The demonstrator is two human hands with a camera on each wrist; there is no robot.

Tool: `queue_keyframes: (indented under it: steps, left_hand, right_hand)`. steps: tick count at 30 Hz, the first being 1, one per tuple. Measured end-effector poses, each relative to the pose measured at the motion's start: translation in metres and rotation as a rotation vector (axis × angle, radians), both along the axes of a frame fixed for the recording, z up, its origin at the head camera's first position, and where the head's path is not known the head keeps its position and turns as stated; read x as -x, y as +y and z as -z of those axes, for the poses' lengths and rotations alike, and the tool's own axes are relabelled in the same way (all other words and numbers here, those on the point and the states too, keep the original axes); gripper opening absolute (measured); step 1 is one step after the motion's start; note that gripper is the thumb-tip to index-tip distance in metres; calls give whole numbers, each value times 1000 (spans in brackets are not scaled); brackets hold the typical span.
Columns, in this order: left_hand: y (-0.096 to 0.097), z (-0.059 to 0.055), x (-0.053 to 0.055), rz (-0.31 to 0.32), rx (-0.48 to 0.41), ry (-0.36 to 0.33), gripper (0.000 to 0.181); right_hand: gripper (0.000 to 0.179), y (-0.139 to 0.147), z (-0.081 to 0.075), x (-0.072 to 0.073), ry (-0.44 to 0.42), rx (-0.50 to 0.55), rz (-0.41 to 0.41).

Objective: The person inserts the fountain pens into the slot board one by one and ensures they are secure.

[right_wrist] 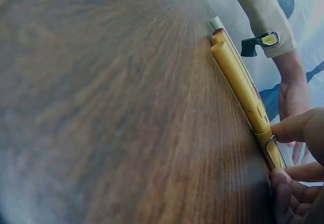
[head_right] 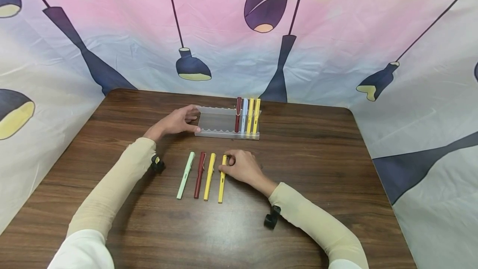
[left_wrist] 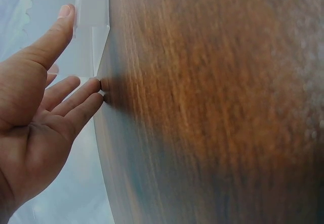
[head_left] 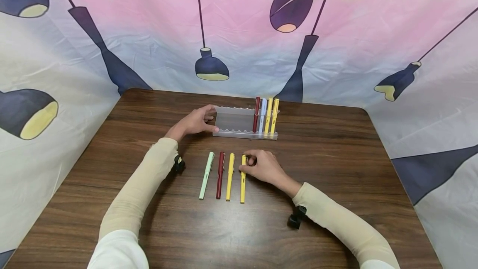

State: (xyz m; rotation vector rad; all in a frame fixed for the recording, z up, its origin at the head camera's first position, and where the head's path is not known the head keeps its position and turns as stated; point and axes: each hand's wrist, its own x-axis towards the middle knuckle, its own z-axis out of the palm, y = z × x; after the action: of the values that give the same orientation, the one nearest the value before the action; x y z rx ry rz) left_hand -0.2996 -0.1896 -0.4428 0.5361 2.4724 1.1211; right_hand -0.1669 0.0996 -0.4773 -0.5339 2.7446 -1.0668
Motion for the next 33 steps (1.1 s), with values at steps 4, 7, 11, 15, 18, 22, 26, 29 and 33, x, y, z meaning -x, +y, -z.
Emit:
queue_keyframes:
  steps: [4,7,11,15,18,22,26,29,33]
  left_hand:
    - [0,0,0,0,-2,0,90]
    - [0,0,0,2,0,4,91]
    - [0,0,0,5,1,6,92]
    - [-1,0,0,1,1,0,91]
    - [0,0,0,-3,3,-5,91]
    - [0,1,0,-4,4,-3,91]
    - [0,1,0,-3,5,2,91]
    - [-1,1,0,-2,5,0,91]
    - [-1,1,0,-1,5,-1,92]
  right_hand:
    - [47,-1,-1,0,-4,5,-1]
    - [49,-2,-2,0,-11,-1,0]
    - [50,-4,-2,1,-20,-6,-1]
    - [46,-5,-2,1,-26,2,-5]
    - [43,-5,-3,1,-33,9,-5]
    - [41,-3,-3,1,-38,19,2]
    - [40,-2,-2,2,-37,30,9]
    - [38,-1,-2,2,-36,35,10]
    - [36,1,-3,2,-42,60,13]
